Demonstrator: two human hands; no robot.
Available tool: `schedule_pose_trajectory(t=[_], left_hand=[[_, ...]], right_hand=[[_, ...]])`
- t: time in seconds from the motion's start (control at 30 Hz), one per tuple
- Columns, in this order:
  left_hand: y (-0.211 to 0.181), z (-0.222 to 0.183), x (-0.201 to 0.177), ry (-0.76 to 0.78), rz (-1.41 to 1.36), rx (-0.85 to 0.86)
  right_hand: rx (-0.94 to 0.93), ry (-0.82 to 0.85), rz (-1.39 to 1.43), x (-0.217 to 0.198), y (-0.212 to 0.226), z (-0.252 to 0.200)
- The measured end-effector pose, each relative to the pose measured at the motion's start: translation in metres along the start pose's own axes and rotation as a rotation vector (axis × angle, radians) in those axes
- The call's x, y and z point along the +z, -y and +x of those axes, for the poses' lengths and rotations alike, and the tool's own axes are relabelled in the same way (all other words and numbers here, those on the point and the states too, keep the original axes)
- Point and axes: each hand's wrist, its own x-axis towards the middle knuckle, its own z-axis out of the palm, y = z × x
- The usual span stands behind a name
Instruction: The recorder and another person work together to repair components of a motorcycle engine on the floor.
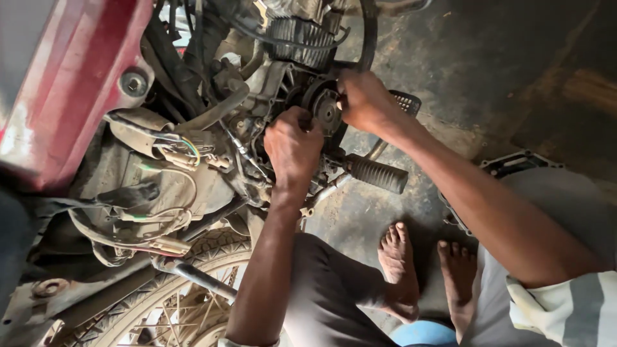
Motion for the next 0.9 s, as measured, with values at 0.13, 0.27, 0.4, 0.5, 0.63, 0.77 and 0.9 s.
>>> schedule_pose_trajectory(t=[0.13, 0.27, 0.4, 0.5, 0.63, 0.77, 0.9], left_hand=[[-0.005, -0.001, 0.002, -0.044, -0.029, 0.027], [-0.005, -0.003, 0.006, -0.102, -0.015, 0.075], [-0.009, -0.003, 0.001, -0.068, -0.038, 0.061], [-0.005, -0.004, 0.005, -0.069, -0.055, 0.047], [-0.003, -0.004, 0.01, -0.05, -0.01, 0.031], [-0.003, -0.006, 0.013, -0.05, -0.01, 0.024], [-0.003, -0.009, 0.011, -0.155, 0.005, 0.112]], right_hand=[[-0.007, -0.092, 0.134, 0.006, -0.002, -0.01], [-0.033, -0.129, 0.1, 0.012, 0.005, -0.022], [0.006, -0.102, 0.183, 0.011, 0.022, -0.042], [0.005, -0.061, 0.262, -0.006, 0.049, -0.059], [-0.147, -0.141, 0.247, 0.03, 0.027, -0.059], [-0.089, -0.184, 0.216, 0.022, 0.038, -0.063], [-0.034, -0.193, 0.212, 0.023, 0.042, -0.065]])
